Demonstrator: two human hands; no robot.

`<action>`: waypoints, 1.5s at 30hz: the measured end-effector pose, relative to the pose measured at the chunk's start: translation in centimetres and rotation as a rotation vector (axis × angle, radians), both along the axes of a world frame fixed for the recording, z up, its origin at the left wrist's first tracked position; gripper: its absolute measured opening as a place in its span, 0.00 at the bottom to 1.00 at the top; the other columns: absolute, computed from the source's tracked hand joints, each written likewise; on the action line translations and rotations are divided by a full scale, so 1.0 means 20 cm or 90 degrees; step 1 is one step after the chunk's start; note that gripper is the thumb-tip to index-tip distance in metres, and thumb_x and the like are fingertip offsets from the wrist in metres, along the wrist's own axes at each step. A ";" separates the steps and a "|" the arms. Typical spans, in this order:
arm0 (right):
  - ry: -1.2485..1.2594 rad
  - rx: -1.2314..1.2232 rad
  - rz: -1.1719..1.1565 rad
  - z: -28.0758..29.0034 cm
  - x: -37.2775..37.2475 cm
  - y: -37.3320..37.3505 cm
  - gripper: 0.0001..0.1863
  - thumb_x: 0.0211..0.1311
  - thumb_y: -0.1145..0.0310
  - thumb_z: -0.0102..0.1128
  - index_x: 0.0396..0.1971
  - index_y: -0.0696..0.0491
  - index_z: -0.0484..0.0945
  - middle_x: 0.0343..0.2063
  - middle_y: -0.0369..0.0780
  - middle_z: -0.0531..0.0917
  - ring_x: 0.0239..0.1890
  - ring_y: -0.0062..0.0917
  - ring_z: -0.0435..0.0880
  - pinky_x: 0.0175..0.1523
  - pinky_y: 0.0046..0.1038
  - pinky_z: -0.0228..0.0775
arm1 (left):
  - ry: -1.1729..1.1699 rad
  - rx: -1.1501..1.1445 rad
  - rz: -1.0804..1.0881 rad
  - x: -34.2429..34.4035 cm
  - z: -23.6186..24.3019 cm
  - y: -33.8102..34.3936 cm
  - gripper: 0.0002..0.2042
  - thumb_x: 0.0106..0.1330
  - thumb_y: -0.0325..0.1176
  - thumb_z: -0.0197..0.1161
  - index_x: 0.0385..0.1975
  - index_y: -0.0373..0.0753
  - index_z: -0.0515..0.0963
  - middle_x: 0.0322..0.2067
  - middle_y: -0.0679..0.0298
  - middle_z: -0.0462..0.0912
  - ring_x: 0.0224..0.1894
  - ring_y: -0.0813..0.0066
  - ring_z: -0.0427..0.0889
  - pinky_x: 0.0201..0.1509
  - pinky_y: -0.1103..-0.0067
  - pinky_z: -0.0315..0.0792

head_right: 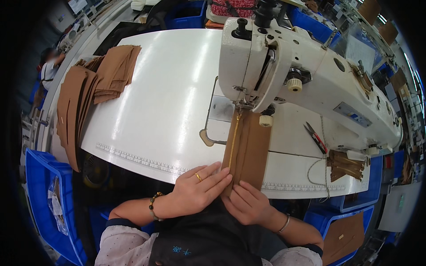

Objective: Sewing pieces of leather or fabric and zippers to assemble a pouch using an industrial sewing machine.

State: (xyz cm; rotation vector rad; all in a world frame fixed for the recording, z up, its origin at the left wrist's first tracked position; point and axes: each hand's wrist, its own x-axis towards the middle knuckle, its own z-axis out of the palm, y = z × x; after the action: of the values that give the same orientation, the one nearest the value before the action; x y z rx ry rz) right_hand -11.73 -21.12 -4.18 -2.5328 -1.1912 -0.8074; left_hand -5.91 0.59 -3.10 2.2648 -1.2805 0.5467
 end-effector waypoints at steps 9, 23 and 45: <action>-0.047 -0.003 0.020 -0.04 0.01 -0.01 0.10 0.53 0.70 0.66 0.35 0.47 0.90 0.35 0.35 0.82 0.44 0.27 0.85 0.57 0.33 0.82 | 0.003 -0.018 0.023 -0.03 -0.03 0.01 0.17 0.56 0.30 0.64 0.46 0.36 0.86 0.51 0.58 0.87 0.55 0.59 0.85 0.52 0.69 0.82; 0.157 0.068 -0.047 0.20 0.44 -0.13 0.21 0.60 0.51 0.73 0.43 0.52 0.83 0.47 0.40 0.83 0.40 0.34 0.85 0.44 0.33 0.78 | 0.027 0.048 0.048 -0.07 -0.01 0.02 0.19 0.59 0.34 0.65 0.51 0.41 0.85 0.57 0.61 0.84 0.59 0.59 0.82 0.57 0.65 0.78; 0.229 -0.015 -0.097 0.12 0.51 -0.13 0.54 0.38 0.28 0.72 0.59 0.57 0.80 0.67 0.58 0.70 0.67 0.50 0.73 0.62 0.46 0.69 | -0.035 0.092 0.098 -0.08 -0.04 0.46 0.22 0.61 0.47 0.75 0.54 0.47 0.84 0.55 0.67 0.87 0.62 0.64 0.82 0.69 0.65 0.69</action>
State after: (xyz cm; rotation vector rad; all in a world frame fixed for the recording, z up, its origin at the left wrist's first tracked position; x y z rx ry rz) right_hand -1.47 -23.69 -1.78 -2.6620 -0.9065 -0.3441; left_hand -7.47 9.77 -4.00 2.4987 -1.2136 0.5906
